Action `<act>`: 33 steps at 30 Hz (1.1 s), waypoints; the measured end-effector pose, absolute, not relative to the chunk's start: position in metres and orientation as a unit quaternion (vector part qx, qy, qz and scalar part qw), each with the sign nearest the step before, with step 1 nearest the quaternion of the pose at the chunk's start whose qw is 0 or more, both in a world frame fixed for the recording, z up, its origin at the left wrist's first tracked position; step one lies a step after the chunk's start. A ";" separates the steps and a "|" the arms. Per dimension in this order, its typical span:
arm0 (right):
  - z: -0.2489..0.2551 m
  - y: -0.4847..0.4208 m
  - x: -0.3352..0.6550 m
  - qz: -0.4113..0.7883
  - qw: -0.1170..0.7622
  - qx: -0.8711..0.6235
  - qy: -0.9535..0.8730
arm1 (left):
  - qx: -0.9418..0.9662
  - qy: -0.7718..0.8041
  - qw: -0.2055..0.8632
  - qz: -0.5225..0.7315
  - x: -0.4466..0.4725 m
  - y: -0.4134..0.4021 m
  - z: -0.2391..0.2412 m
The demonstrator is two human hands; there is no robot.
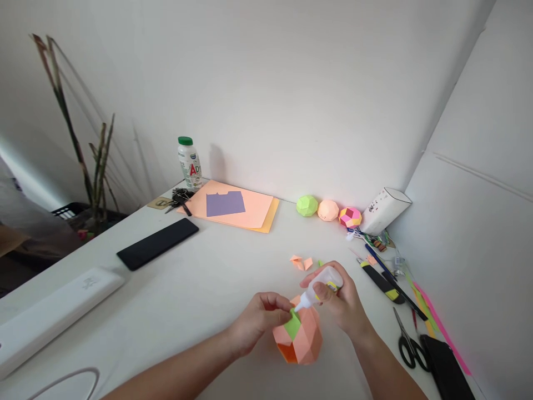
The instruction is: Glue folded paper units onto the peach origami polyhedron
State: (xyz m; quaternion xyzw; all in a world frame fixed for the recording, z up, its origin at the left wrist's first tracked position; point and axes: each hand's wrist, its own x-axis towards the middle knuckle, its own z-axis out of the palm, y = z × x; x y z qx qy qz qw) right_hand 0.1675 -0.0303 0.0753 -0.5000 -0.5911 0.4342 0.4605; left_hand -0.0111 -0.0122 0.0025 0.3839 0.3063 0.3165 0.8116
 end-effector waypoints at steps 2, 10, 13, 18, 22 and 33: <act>0.076 -0.030 0.168 0.437 0.457 -0.500 -0.592 | 0.381 0.307 0.813 0.316 -0.011 -0.012 0.002; 0.078 -0.032 0.169 0.439 0.446 -0.501 -0.598 | 0.382 0.323 0.806 0.316 -0.011 -0.013 0.001; 0.078 -0.032 0.169 0.442 0.446 -0.501 -0.595 | 0.384 0.318 0.807 0.317 -0.011 -0.013 0.000; 0.080 -0.033 0.170 0.446 0.439 -0.501 -0.598 | 0.385 0.321 0.804 0.318 -0.011 -0.013 -0.001; 0.080 -0.033 0.170 0.440 0.436 -0.504 -0.602 | 0.381 0.326 0.803 0.321 -0.011 -0.014 0.000; 0.080 -0.032 0.169 0.439 0.438 -0.499 -0.606 | 0.375 0.325 0.810 0.313 -0.010 -0.014 0.006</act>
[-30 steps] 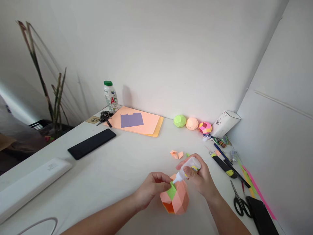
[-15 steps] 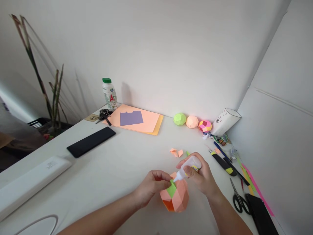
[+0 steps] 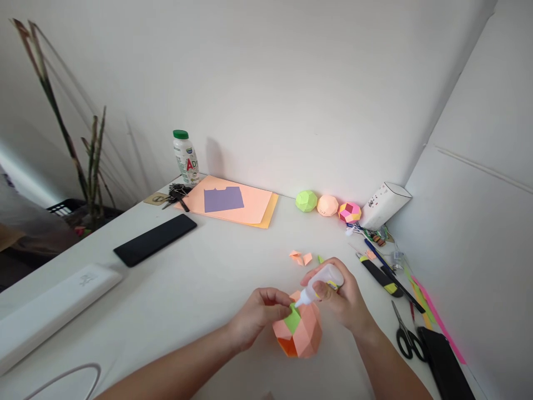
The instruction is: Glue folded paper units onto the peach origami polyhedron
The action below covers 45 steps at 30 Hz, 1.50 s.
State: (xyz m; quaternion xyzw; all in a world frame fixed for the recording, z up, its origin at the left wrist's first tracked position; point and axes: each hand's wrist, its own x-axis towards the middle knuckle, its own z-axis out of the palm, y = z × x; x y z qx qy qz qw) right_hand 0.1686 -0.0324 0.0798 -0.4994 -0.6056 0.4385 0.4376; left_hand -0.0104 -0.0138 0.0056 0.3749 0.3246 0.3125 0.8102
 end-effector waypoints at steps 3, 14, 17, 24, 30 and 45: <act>0.081 -0.032 0.168 0.463 0.433 -0.486 -0.602 | 0.375 0.324 0.811 0.311 -0.011 -0.015 0.005; 0.080 -0.029 0.176 0.488 0.381 -0.485 -0.617 | 0.385 0.318 0.807 0.314 -0.011 -0.013 -0.001; 0.081 -0.030 0.176 0.509 0.371 -0.487 -0.605 | 0.383 0.319 0.807 0.317 -0.011 -0.013 -0.002; 0.081 -0.029 0.176 0.520 0.371 -0.485 -0.598 | 0.380 0.330 0.804 0.316 -0.010 -0.011 0.000; 0.080 -0.028 0.171 0.501 0.389 -0.497 -0.593 | 0.383 0.325 0.804 0.320 -0.011 -0.011 0.000; 0.070 -0.024 0.172 0.536 0.427 -0.483 -0.545 | 0.377 0.316 0.808 0.324 -0.011 -0.013 0.002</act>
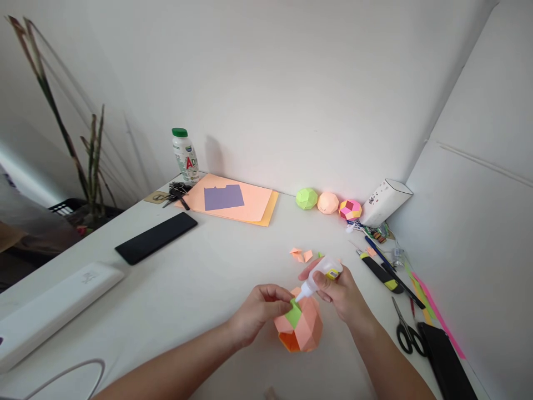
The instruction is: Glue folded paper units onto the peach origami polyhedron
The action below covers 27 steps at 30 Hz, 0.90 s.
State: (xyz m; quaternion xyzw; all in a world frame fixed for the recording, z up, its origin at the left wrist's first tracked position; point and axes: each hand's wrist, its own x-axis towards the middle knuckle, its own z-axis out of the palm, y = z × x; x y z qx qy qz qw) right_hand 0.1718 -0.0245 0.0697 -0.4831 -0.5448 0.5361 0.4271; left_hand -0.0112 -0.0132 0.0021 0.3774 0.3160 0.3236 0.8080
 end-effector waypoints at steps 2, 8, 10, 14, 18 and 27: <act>0.070 -0.024 0.172 0.536 0.422 -0.484 -0.548 | 0.377 0.318 0.808 0.322 -0.011 -0.013 0.002; 0.072 -0.025 0.172 0.529 0.417 -0.492 -0.552 | 0.374 0.320 0.809 0.321 -0.012 -0.014 0.000; 0.072 -0.025 0.171 0.529 0.417 -0.493 -0.550 | 0.377 0.318 0.809 0.320 -0.012 -0.014 -0.001; 0.072 -0.025 0.171 0.528 0.412 -0.499 -0.550 | 0.379 0.319 0.808 0.319 -0.012 -0.014 -0.001; 0.073 -0.025 0.170 0.523 0.411 -0.503 -0.551 | 0.380 0.319 0.809 0.316 -0.011 -0.014 0.001; 0.073 -0.026 0.170 0.524 0.409 -0.505 -0.550 | 0.382 0.319 0.809 0.313 -0.012 -0.014 0.002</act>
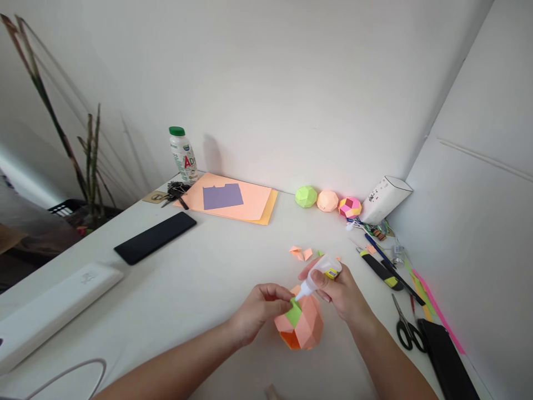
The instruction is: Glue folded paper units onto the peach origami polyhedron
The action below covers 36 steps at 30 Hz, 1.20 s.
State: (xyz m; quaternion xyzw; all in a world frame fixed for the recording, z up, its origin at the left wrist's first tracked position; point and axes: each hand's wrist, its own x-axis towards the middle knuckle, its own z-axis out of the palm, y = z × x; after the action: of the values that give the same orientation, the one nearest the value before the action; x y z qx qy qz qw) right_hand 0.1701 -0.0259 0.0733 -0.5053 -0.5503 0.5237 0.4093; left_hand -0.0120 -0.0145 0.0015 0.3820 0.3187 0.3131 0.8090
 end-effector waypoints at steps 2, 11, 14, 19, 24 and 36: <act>0.073 -0.026 0.170 0.522 0.408 -0.506 -0.552 | 0.383 0.317 0.810 0.312 -0.012 -0.015 0.002; 0.075 -0.027 0.169 0.517 0.404 -0.512 -0.555 | 0.377 0.318 0.811 0.313 -0.011 -0.014 0.002; 0.075 -0.028 0.168 0.515 0.407 -0.512 -0.554 | 0.379 0.318 0.811 0.312 -0.011 -0.014 0.003; 0.076 -0.029 0.166 0.515 0.421 -0.506 -0.549 | 0.379 0.321 0.811 0.310 -0.011 -0.015 0.003; 0.079 -0.031 0.164 0.514 0.429 -0.495 -0.553 | 0.376 0.322 0.808 0.319 -0.012 -0.014 0.003; 0.079 -0.027 0.166 0.544 0.413 -0.478 -0.552 | 0.378 0.319 0.812 0.311 -0.011 -0.015 0.004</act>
State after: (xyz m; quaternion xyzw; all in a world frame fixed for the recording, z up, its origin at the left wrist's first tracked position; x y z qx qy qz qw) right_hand 0.1656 -0.0272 0.0794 -0.4784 -0.5518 0.5438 0.4134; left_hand -0.0112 -0.0147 0.0043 0.3779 0.3191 0.3111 0.8115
